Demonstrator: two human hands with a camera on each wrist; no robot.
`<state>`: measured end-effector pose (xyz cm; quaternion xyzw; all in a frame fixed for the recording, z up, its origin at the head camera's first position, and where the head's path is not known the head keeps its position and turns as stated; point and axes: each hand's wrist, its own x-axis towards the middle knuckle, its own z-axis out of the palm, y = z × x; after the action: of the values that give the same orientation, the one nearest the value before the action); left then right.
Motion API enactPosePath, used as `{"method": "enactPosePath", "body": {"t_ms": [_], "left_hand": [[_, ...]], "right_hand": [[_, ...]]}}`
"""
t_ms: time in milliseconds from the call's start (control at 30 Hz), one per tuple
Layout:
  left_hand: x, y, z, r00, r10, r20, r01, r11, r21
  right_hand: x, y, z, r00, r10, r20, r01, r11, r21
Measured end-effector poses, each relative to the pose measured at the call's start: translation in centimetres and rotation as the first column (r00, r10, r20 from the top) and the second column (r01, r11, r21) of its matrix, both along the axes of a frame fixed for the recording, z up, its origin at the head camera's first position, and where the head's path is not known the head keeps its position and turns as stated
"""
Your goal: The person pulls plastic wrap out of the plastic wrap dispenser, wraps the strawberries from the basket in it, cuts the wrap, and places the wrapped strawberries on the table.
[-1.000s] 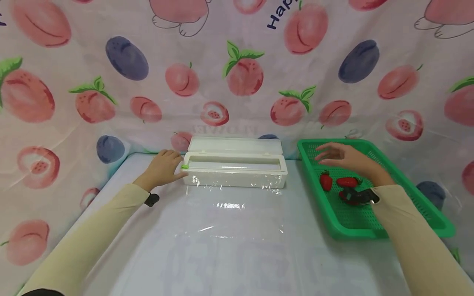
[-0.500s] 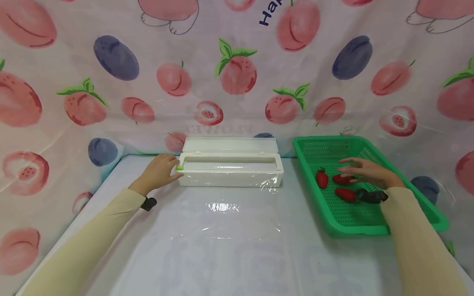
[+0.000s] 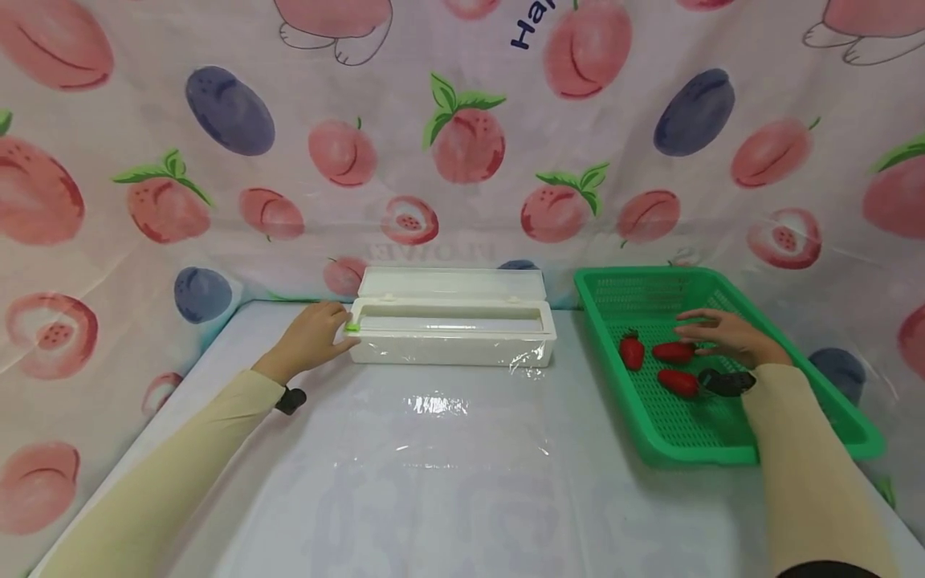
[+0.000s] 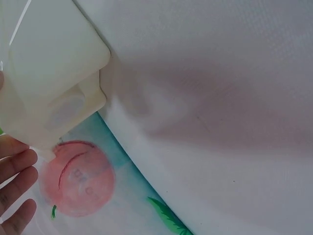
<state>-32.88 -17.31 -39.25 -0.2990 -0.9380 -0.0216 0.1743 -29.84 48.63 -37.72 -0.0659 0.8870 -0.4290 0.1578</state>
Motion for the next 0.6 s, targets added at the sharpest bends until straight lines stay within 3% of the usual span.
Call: {"method": "enactPosePath", "body": {"t_ms": [267,600], "left_hand": [[0.1,0.0,-0.1,1.0,0.003,-0.016,-0.003,1.0,0.003],[0.0,0.2,-0.1,1.0,0.001,-0.014,-0.001,1.0,0.006]], "right_hand": [[-0.8,0.6,-0.5,0.998,-0.049,-0.041,0.052,0.997,0.06],[-1.0,0.2,-1.8,0.999,0.0,-0.043,0.01,0.971,0.239]]}}
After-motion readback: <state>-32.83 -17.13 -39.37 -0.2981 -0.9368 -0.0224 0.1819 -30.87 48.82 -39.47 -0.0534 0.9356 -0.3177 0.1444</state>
